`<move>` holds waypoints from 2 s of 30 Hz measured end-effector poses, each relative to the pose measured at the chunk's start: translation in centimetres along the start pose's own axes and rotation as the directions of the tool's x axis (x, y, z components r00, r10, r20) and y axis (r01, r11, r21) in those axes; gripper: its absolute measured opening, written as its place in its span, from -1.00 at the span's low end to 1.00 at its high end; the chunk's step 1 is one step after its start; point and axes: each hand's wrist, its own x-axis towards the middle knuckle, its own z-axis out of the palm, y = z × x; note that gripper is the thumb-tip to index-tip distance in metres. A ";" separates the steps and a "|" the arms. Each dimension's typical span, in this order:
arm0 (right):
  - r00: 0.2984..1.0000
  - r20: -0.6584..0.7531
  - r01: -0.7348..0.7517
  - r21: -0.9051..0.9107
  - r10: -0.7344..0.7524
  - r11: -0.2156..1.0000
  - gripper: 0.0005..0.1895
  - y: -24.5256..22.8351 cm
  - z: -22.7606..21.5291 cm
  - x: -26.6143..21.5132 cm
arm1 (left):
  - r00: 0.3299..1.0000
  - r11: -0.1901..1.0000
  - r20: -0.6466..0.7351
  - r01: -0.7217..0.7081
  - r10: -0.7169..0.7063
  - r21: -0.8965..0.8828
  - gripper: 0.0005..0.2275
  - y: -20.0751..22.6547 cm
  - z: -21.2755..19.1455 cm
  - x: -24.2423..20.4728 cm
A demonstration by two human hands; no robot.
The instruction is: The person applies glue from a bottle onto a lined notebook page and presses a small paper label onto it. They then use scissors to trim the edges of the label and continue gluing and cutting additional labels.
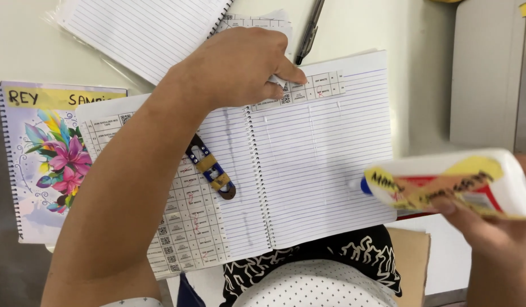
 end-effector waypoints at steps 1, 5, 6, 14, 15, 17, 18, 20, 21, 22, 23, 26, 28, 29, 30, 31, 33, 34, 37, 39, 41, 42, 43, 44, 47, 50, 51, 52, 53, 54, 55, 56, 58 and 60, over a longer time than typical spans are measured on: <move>0.996 0.054 0.065 0.038 -0.067 0.997 -0.29 -0.2 0.4 1.3 | 1.000 1.000 -0.003 0.002 -0.002 0.004 -0.63 0.1 -0.1 -0.2; 0.950 0.137 0.266 0.113 -0.281 0.957 -0.43 -0.9 2.1 6.8 | 0.998 1.000 -0.061 -0.023 0.024 0.009 -0.63 -0.2 0.1 -0.5; 0.951 0.135 0.265 0.116 -0.279 0.957 -0.43 -1.5 2.6 7.6 | 0.998 1.000 -0.057 -0.023 0.024 0.011 -0.63 -0.3 0.0 -0.6; 0.891 0.001 0.454 -0.005 -0.454 0.891 -0.29 -0.1 2.6 7.5 | 0.992 0.998 -0.124 -0.008 0.017 0.070 -0.62 -0.4 0.4 -1.3; 0.890 0.002 0.456 -0.005 -0.456 0.890 -0.29 -0.3 1.8 5.8 | 0.992 0.998 -0.127 -0.006 0.015 0.069 -0.62 -0.5 0.5 -1.3; 0.990 0.091 0.109 0.000 -0.109 0.994 -0.32 -0.7 0.3 2.5 | 0.992 0.996 -0.122 0.029 -0.019 0.083 -0.59 -0.5 0.7 -1.4; 0.989 0.094 0.113 -0.001 -0.112 0.994 -0.32 -2.1 0.1 2.3 | 0.992 0.996 -0.126 0.032 -0.022 0.082 -0.59 -0.5 0.8 -1.4; 0.984 0.177 0.076 -0.250 -0.032 0.965 -0.56 -5.0 -0.2 2.2 | 0.990 0.994 -0.140 0.044 -0.030 0.098 -0.59 -0.5 1.0 -1.3; 0.983 0.178 0.083 -0.251 -0.038 0.965 -0.56 -0.9 -1.2 1.1 | 0.989 0.994 -0.146 0.048 -0.033 0.099 -0.59 -0.6 1.0 -1.4; 0.982 0.110 0.162 -0.100 -0.151 0.982 -0.60 3.1 -2.2 0.0 | 0.986 0.998 -0.165 0.043 -0.035 0.046 -0.63 -0.6 1.0 -1.4; 0.968 0.027 0.248 0.049 -0.250 0.967 -0.62 7.2 -3.2 -0.9 | 0.982 0.999 -0.183 0.039 -0.040 -0.008 -0.67 -0.6 1.1 -1.6; 0.835 -0.357 -0.445 0.013 0.420 0.895 -0.42 3.6 -0.9 0.0 | 0.970 0.999 -0.243 0.030 -0.027 0.009 -0.82 -1.2 1.6 -1.4; 0.966 -0.254 0.048 0.045 -0.035 0.998 -0.72 2.5 1.5 4.8 | 0.970 0.995 -0.224 0.097 -0.091 0.012 -0.72 -0.4 1.2 -1.6; 0.850 -0.192 0.517 0.121 -0.491 0.847 -0.50 1.9 2.8 7.1 | 0.969 0.987 -0.194 0.159 -0.154 0.011 -0.58 0.0 1.1 -1.7; 0.847 -0.188 0.522 0.123 -0.497 0.844 -0.50 1.4 3.2 7.5 | 0.967 0.986 -0.200 0.165 -0.160 0.009 -0.58 0.2 1.0 -1.6; 0.865 -0.204 0.489 0.134 -0.459 0.862 -0.52 0.8 3.7 8.1 | 0.959 0.978 -0.194 0.208 -0.205 -0.004 -0.66 0.3 1.0 -1.7; 0.879 -0.216 0.460 0.148 -0.425 0.876 -0.54 0.2 4.6 8.9 | 0.948 0.966 -0.191 0.257 -0.256 -0.018 -0.70 0.3 1.0 -1.8; 0.876 -0.227 0.465 0.169 -0.425 0.869 -0.53 0.2 4.8 9.2 | 0.947 0.970 -0.209 0.239 -0.245 -0.051 -0.75 0.3 1.0 -1.9; 0.876 -0.251 0.464 0.205 -0.412 0.862 -0.49 -0.1 5.2 9.5 | 0.943 0.976 -0.254 0.201 -0.216 -0.085 -0.78 -0.2 1.5 -1.8; 0.878 -0.262 0.459 0.223 -0.401 0.860 -0.44 -0.2 5.1 9.6 | 0.938 0.979 -0.284 0.183 -0.200 -0.085 -0.78 -0.4 1.8 -1.8; 0.879 -0.270 0.457 0.240 -0.394 0.856 -0.41 -0.3 5.1 9.7 | 0.933 0.985 -0.317 0.165 -0.171 -0.046 -0.86 -0.4 1.9 -1.8; 0.876 -0.271 0.462 0.239 -0.398 0.854 -0.41 -0.4 5.1 9.7 | 0.931 0.985 -0.322 0.165 -0.171 -0.044 -0.86 0.1 1.6 -1.7; 0.884 -0.291 0.441 0.254 -0.367 0.861 -0.39 -0.6 5.2 9.8 | 0.935 0.983 -0.303 0.175 -0.182 -0.052 -0.79 0.7 1.4 -1.5; 0.890 -0.311 0.420 0.269 -0.334 0.867 -0.38 -0.8 5.2 9.8 | 0.939 0.981 -0.284 0.184 -0.193 -0.060 -0.62 1.2 1.2 -1.4; 0.873 -0.294 0.460 0.233 -0.389 0.856 -0.43 -1.2 5.0 10.3 | 0.951 0.971 -0.196 0.231 -0.240 -0.066 -0.56 2.4 0.8 -0.7; 0.860 -0.294 0.474 0.159 -0.417 0.866 -0.47 -0.7 4.8 10.4 | 0.944 0.970 -0.224 0.240 -0.242 -0.036 -0.66 1.5 1.1 0.0; 0.861 -0.292 0.473 0.158 -0.417 0.867 -0.47 -0.8 4.8 10.4 | 0.944 0.970 -0.224 0.241 -0.244 -0.040 -0.66 1.4 1.1 0.0; 0.866 -0.281 0.466 0.154 -0.413 0.871 -0.46 -0.8 4.8 10.4 | 0.943 0.971 -0.232 0.233 -0.239 -0.056 -0.71 1.3 1.1 0.0; 0.871 -0.271 0.459 0.153 -0.410 0.875 -0.45 -0.9 4.9 10.4 | 0.941 0.972 -0.240 0.226 -0.237 -0.070 -0.71 1.2 1.1 -0.1; 0.871 -0.268 0.460 0.154 -0.411 0.875 -0.45 -0.7 4.9 10.3 | 0.941 0.971 -0.241 0.229 -0.239 -0.072 -0.71 1.1 1.3 -0.1; 0.868 -0.269 0.462 0.135 -0.417 0.876 -0.45 -0.6 4.9 10.4 | 0.937 0.973 -0.266 0.206 -0.228 -0.107 -0.78 0.9 1.4 0.0; 0.865 -0.270 0.465 0.116 -0.422 0.878 -0.46 -0.5 4.9 10.4 | 0.932 0.973 -0.292 0.182 -0.217 -0.142 -0.82 0.7 1.5 0.1; 0.869 -0.274 0.458 0.130 -0.412 0.879 -0.45 -0.5 5.0 10.3 | 0.930 0.986 -0.333 0.119 -0.152 -0.117 -0.82 0.2 1.6 -0.2; 0.872 -0.279 0.451 0.142 -0.402 0.881 -0.44 -0.6 5.0 10.1 | 0.924 0.995 -0.373 0.053 -0.083 -0.090 -0.80 -0.1 1.0 -1.1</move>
